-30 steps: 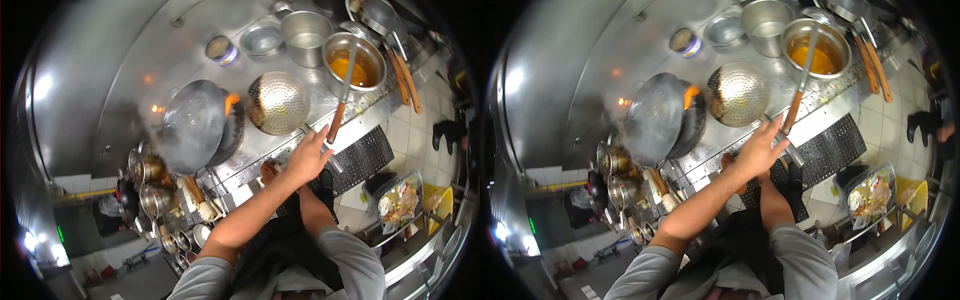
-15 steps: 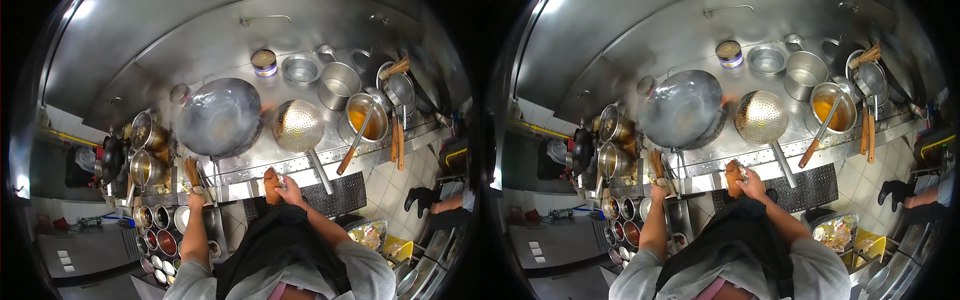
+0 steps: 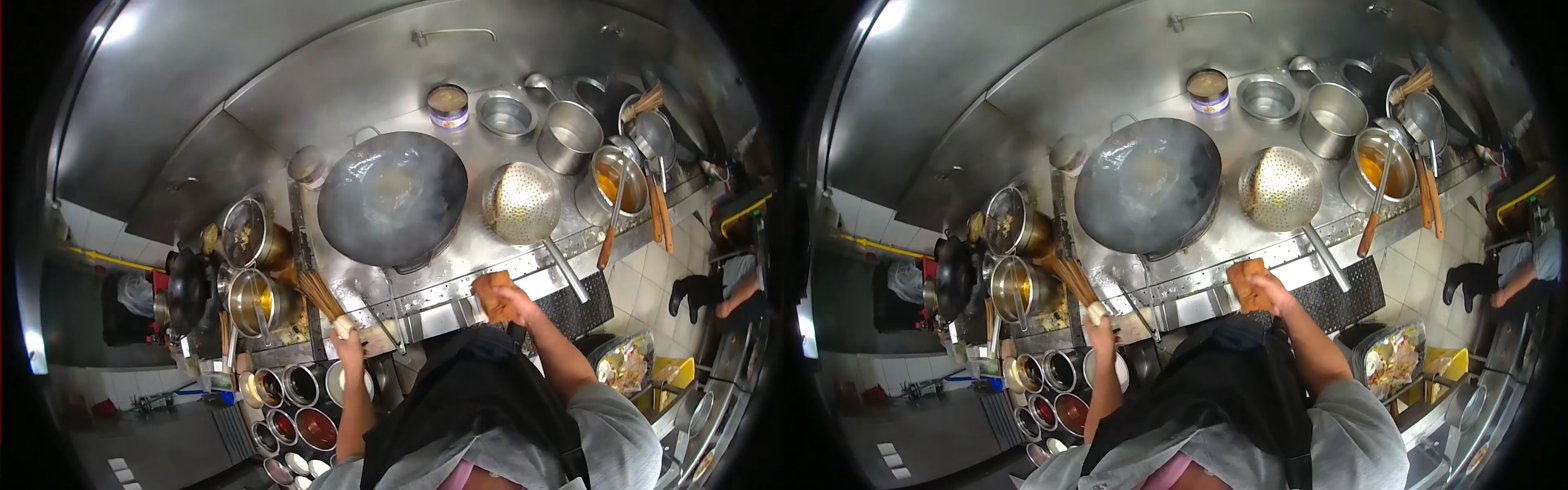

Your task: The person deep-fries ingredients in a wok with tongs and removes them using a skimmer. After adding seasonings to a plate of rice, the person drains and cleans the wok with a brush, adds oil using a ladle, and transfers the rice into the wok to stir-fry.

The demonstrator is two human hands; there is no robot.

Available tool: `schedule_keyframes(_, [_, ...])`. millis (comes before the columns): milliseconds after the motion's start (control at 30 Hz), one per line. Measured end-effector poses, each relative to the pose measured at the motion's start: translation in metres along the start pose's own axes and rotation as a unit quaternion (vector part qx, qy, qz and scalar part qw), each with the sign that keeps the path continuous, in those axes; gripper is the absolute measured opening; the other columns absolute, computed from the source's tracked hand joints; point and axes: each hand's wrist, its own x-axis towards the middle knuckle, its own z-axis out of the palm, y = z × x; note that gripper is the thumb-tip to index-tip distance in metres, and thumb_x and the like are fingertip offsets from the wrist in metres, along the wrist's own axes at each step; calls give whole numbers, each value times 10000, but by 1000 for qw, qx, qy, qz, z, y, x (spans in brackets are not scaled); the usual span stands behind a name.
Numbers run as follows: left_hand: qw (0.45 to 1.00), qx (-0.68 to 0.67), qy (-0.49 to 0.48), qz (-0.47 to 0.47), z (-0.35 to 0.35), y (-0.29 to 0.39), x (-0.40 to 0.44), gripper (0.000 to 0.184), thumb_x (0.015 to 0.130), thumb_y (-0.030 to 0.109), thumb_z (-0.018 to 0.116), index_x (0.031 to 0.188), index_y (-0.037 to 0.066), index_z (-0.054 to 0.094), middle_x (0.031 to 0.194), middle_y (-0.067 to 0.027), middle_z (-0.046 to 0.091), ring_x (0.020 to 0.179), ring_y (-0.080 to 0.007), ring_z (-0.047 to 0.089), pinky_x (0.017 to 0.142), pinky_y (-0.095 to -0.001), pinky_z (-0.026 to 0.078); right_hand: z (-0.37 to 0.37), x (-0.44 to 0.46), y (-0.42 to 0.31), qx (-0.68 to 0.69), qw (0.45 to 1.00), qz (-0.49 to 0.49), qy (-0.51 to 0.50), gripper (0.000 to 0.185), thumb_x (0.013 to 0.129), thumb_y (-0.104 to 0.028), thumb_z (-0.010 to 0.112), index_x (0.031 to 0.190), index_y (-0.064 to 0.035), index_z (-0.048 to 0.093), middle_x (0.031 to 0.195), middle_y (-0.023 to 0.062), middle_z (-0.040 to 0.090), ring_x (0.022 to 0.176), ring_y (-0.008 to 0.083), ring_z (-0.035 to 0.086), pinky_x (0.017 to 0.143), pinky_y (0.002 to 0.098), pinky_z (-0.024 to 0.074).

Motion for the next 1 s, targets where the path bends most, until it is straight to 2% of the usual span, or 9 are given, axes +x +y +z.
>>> schedule_keyframes(100, [991,7,-106,76,-27,124,-7,755,818,106,719,1465,63,333,1034,-137,621,747,-155,631,448,-273,501,48,-33,-23,118,987,-15,-103,604,925,-366,604,1415,-58,432,1290,153,589,1127,308,613,956,492,508])
schedule_keyframes(233, [932,217,-187,221,-23,238,25,754,816,175,717,1498,88,407,1200,-224,670,1042,-271,684,908,-349,517,92,-5,-13,99,980,-64,-160,636,924,-443,593,1423,-84,431,1285,167,597,1141,317,613,934,453,516])
schedule_keyframes(367, [735,542,-271,303,36,287,69,638,814,274,672,1418,154,508,1123,-255,676,1041,-421,657,908,-486,523,156,37,1,4,998,48,-35,610,918,-624,538,1304,-153,520,1144,87,649,1010,286,661,761,499,565])
schedule_keyframes(467, [691,631,-217,280,114,243,168,534,815,309,662,1318,157,568,1154,-221,679,1068,-393,659,917,-495,525,204,81,7,34,998,57,21,465,945,-570,541,1168,-161,549,1022,66,676,883,256,678,602,440,543])
schedule_keyframes(600, [817,445,-262,255,235,241,168,583,762,356,729,1279,131,583,1164,-210,680,1069,-360,669,918,-475,525,228,101,12,73,989,4,130,375,937,-466,627,1011,-103,568,830,70,684,641,242,683,392,351,449])
schedule_keyframes(667, [847,371,-368,98,247,261,113,626,742,346,733,1314,136,590,1197,-193,673,1092,-345,664,930,-454,521,219,101,7,74,990,-16,123,391,955,-471,597,1014,-86,559,843,85,687,644,244,681,413,355,478])
schedule_keyframes(767, [784,371,-410,282,190,224,101,748,716,322,733,1423,197,524,1217,-194,666,1125,-330,652,964,-427,506,216,109,9,54,991,-41,113,277,926,-277,621,1023,-27,553,838,133,677,642,272,682,435,377,513])
schedule_keyframes(900, [607,659,-342,282,94,255,143,680,738,326,739,1368,173,537,1208,-172,674,1156,-323,637,978,-435,498,196,136,17,73,992,-34,101,216,866,-73,589,1052,26,542,895,179,667,730,316,689,576,450,584])
schedule_keyframes(1000, [630,693,-162,311,106,279,190,471,826,316,686,1243,147,547,1079,-153,719,1017,-370,688,882,-458,544,199,112,5,85,992,-52,82,232,848,-29,565,1064,49,534,943,199,657,801,341,686,681,497,595])
